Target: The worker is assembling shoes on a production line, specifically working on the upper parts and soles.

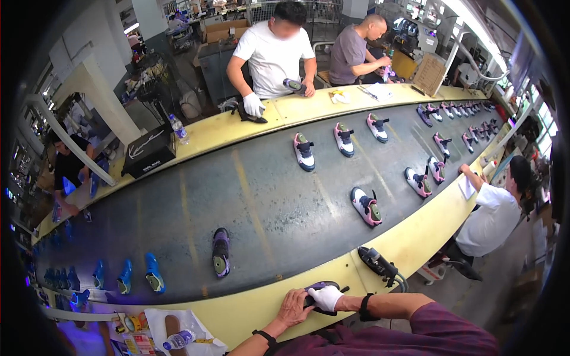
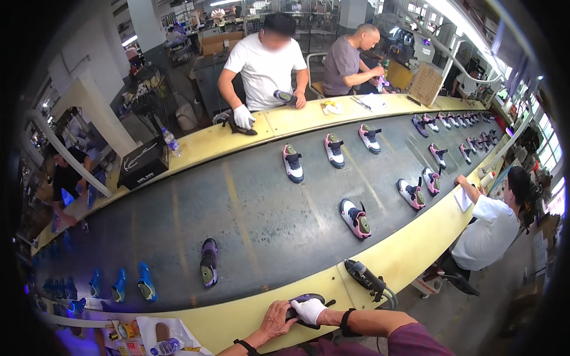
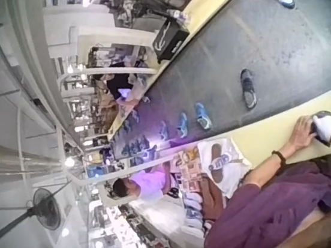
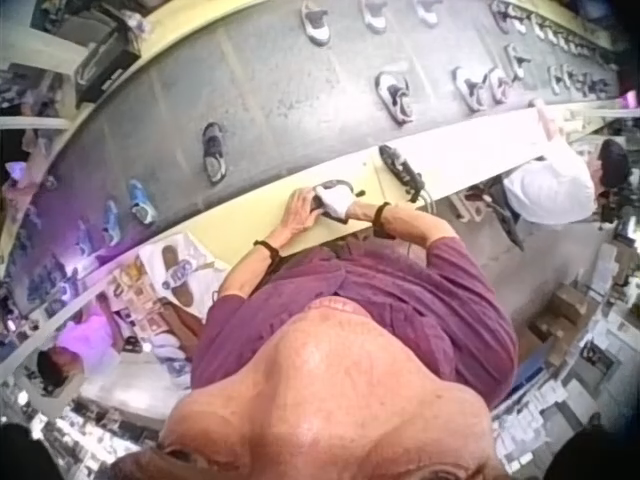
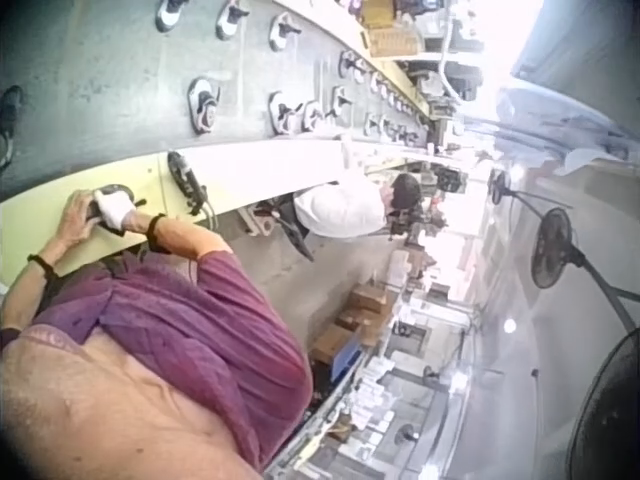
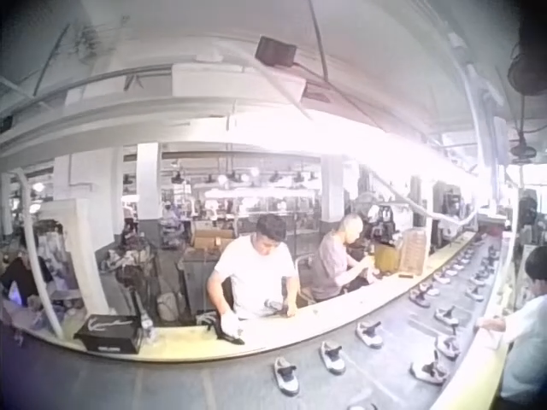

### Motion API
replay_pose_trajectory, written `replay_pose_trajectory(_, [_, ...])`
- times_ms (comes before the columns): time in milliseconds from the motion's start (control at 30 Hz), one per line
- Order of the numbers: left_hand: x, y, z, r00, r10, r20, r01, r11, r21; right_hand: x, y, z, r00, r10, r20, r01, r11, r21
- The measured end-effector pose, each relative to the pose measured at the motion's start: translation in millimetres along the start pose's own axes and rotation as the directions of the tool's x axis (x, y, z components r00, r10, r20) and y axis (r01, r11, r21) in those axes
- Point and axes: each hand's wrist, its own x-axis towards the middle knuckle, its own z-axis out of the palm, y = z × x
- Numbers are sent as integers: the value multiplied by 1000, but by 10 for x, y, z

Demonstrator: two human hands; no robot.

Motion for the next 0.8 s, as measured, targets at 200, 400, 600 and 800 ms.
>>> replay_pose_trajectory(200, [-81, -429, 2, 996, 7, 94, 4, 994, -113, 148, -71, -178, 996, 48, 79, -46, 998, -31])
replay_pose_trajectory(400, [-13, -303, -46, 987, -162, -16, 160, 983, -94, 231, 14, -112, 993, 74, 89, -77, 996, 34])
replay_pose_trajectory(600, [-93, -359, 129, 987, -130, -96, 116, 984, -136, 278, 53, -90, 993, -83, 84, 83, 997, 2])
replay_pose_trajectory(800, [-61, -227, 0, 987, -158, -26, 154, 980, -127, 156, 52, 69, 997, -78, 25, 78, 997, 0])
